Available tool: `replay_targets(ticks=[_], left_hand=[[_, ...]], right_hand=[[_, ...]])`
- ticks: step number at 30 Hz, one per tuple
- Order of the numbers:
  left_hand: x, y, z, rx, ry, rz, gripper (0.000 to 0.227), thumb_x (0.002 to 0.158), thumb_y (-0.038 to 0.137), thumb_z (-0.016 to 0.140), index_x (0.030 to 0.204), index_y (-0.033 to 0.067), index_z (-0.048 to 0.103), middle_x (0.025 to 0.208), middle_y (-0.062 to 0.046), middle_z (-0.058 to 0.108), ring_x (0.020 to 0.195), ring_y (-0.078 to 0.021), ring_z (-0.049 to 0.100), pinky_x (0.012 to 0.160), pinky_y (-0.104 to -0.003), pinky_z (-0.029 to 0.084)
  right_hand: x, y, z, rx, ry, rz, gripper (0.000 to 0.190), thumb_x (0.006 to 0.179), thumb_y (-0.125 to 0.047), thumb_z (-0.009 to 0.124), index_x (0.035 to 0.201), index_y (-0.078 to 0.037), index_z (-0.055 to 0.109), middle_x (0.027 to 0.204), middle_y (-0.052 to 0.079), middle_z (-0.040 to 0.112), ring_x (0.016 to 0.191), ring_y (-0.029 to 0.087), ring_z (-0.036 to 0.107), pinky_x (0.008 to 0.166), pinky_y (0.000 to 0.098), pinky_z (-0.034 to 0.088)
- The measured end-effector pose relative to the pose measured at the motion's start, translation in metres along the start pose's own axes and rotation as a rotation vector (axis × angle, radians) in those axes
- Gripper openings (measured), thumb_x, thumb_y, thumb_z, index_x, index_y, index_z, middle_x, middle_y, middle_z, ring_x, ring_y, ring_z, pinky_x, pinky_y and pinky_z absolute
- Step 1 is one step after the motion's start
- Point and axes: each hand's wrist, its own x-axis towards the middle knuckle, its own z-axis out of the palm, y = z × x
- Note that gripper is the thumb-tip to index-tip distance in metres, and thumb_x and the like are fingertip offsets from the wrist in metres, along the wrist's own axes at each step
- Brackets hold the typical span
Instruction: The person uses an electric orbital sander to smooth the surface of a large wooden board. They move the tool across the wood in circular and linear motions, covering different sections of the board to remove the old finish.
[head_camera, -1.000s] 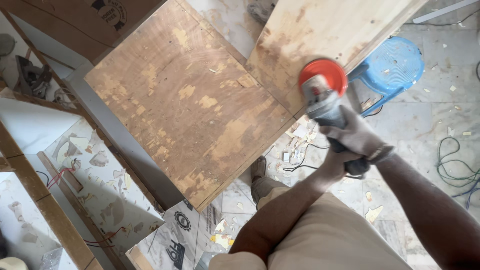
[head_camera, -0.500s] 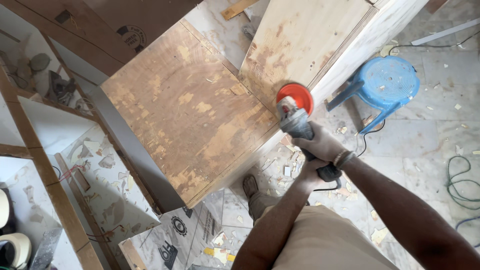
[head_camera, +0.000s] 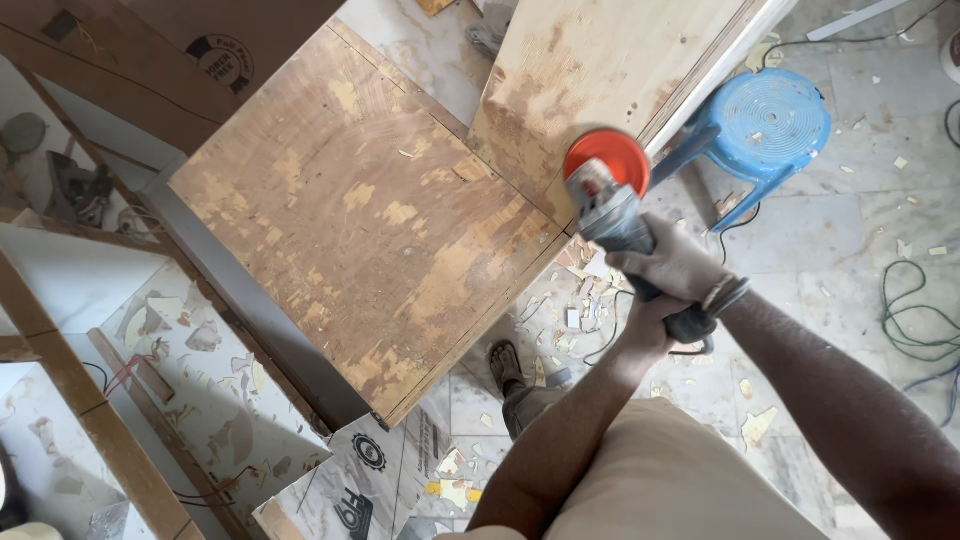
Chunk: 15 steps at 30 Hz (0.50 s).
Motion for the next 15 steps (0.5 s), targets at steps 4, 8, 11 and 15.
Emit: replay_targets(ticks=[4,8,11,15], left_hand=[[-0.012,-0.009,-0.031,-0.14,-0.034,0.037,0.074,0.085,-0.003,0.066,0.151,0.0058,0.034,0.127,-0.014,0.06,0.12,-0.0278,0.066,0.101,-0.043,0.06],[-0.016,-0.019,-0.05,-0.115,-0.113,0.067,0.073,0.088,0.0,0.069,0.152,0.0061,0.035,0.126,-0.014,0.06,0.117,-0.0294,0.065,0.096,-0.046,0.059],[-0.016,-0.027,-0.05,-0.063,-0.06,0.049,0.075,0.085,0.001,0.07,0.152,0.0078,0.037,0.126,-0.012,0.061,0.116,-0.0274,0.066,0.095,-0.044,0.059],[-0.016,-0.038,-0.053,-0.052,-0.087,0.023,0.063,0.09,0.002,0.071,0.145,0.0015,0.041,0.128,-0.012,0.06,0.118,-0.0261,0.065,0.098,-0.042,0.058]], right_hand=[[-0.002,-0.005,0.028,-0.116,-0.069,0.081,0.064,0.079,-0.046,0.079,0.124,-0.004,0.062,0.102,0.016,0.075,0.094,0.026,0.075,0.087,0.0392,0.058],[-0.006,-0.009,0.034,-0.082,-0.084,0.069,0.063,0.077,-0.046,0.078,0.12,-0.003,0.064,0.098,0.016,0.077,0.09,0.026,0.076,0.085,0.0393,0.059],[-0.013,-0.008,0.026,-0.113,-0.065,0.068,0.063,0.078,-0.047,0.078,0.121,-0.003,0.064,0.097,0.016,0.076,0.089,0.026,0.076,0.085,0.0402,0.059],[-0.023,-0.001,0.022,-0.094,-0.03,0.04,0.06,0.079,-0.044,0.08,0.119,-0.002,0.065,0.097,0.016,0.077,0.088,0.025,0.076,0.084,0.04,0.059]])
